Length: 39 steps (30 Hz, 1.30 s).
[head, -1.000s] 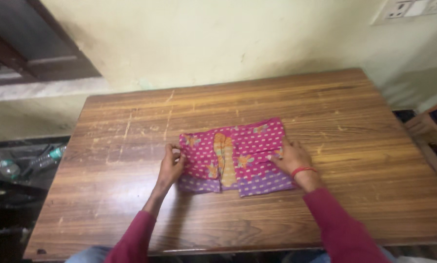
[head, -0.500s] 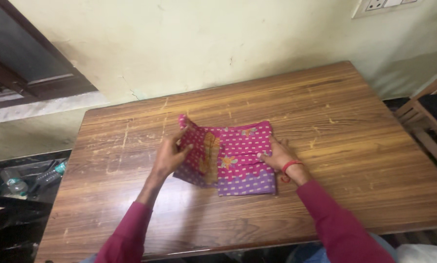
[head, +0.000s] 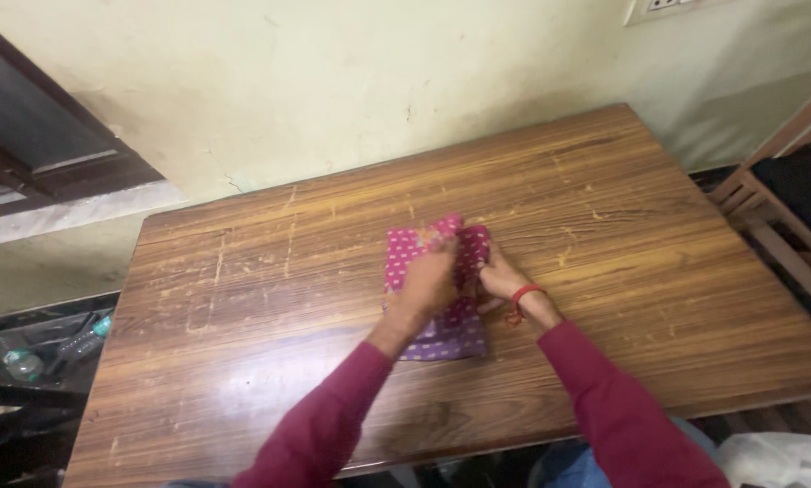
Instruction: The person folds a white cloth and a patterned scarf on a wooden table, smoothing each piece and stacking them on a nearby chair. The person then picks up a black t-shirt from a bag and places it on the table.
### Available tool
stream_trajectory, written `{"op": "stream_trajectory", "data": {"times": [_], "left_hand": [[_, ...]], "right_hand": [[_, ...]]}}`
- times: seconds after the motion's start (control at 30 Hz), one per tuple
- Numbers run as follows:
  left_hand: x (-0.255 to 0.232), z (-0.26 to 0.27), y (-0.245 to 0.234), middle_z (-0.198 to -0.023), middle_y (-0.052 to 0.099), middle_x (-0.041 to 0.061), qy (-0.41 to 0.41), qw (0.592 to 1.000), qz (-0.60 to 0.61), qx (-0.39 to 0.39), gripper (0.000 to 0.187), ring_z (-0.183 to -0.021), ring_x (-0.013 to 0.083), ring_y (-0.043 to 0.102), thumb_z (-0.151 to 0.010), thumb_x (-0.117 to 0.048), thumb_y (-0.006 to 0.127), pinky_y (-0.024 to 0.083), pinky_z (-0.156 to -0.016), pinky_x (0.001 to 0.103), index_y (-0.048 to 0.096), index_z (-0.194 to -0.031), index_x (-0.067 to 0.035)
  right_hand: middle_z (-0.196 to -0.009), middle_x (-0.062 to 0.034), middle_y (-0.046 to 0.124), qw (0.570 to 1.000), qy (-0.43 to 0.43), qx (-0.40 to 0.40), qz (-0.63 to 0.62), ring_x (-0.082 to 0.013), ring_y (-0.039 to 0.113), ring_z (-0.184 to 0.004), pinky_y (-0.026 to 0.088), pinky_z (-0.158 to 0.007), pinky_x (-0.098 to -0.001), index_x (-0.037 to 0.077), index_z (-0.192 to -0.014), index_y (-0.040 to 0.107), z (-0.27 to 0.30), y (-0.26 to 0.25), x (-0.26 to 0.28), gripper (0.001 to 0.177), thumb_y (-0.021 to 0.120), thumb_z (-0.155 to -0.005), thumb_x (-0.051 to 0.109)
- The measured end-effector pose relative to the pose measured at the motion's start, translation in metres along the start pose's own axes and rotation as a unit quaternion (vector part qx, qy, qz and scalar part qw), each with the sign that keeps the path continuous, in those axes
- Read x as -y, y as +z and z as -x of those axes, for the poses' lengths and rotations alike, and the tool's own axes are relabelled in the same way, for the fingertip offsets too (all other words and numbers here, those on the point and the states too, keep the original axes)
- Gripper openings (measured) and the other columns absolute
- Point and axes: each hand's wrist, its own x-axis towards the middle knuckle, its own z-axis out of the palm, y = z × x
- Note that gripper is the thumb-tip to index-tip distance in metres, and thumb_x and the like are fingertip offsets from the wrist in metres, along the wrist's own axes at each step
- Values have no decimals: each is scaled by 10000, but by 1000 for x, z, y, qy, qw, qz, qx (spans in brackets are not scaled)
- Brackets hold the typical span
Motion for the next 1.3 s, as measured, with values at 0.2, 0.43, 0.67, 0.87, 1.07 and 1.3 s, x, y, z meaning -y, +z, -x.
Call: {"op": "stream_trajectory", "data": {"times": [0.2, 0.43, 0.67, 0.87, 1.07, 1.3], "left_hand": [[-14, -7, 52, -1394, 562, 272, -3, 999, 3, 47, 817, -960, 472, 690, -723, -138, 794, 576, -799, 541, 431, -1452, -71], [-11, 18, 49, -1341, 668, 213, -57, 994, 90, 12, 690, -1032, 437, 723, -881, -132, 667, 588, -880, 541, 485, -1543, -205], [28, 78, 45, -1674, 245, 251, -38, 987, -101, -117, 774, -1558, 409, 210, -1029, -473, 542, 204, -1236, 621, 246, -1596, -37], [43, 106, 48, -1700, 160, 211, -52, 993, -83, -60, 901, -1572, 417, 70, -1012, -619, 428, 70, -1244, 560, 185, -1614, 5], [44, 116, 48, -1693, 232, 207, -67, 992, -79, -78, 900, -1575, 376, 154, -1002, -627, 445, 92, -1255, 560, 255, -1607, 12], [41, 120, 39, -1660, 244, 232, -62, 992, -84, -72, 956, -1562, 370, 167, -981, -674, 440, 82, -1248, 555, 259, -1579, 50]], "right_hand": [[-1511, -254, 514, 954, -210, -118, 180, -390, 468, -1427, 384, -1170, -443, 85, -1585, 356, -53, -15, -41, 661, 518, -947, 137], [-1434, -209, 633, 947, -95, -136, 274, -367, 586, -1368, 467, -1150, -445, 110, -1501, 472, -5, -8, -11, 651, 626, -887, 266], [-1656, -178, 276, 817, -302, -200, 449, -354, 261, -1524, 227, -1225, -573, 83, -1596, 268, 28, 19, 10, 768, 516, -976, 463], [-1708, -111, 18, 730, -290, -87, 613, -290, 8, -1568, 0, -1230, -603, 188, -1638, 107, 22, 60, -9, 715, 131, -1041, 582], [-1718, -100, -8, 745, -266, -99, 604, -300, 15, -1574, 8, -1238, -581, 242, -1639, 105, 15, 56, -23, 753, 136, -1010, 657], [-1709, -85, 27, 757, -170, -113, 621, -354, -27, -1566, -42, -1199, -637, 287, -1638, 73, 12, 42, -14, 1005, 186, -843, 891]]}}
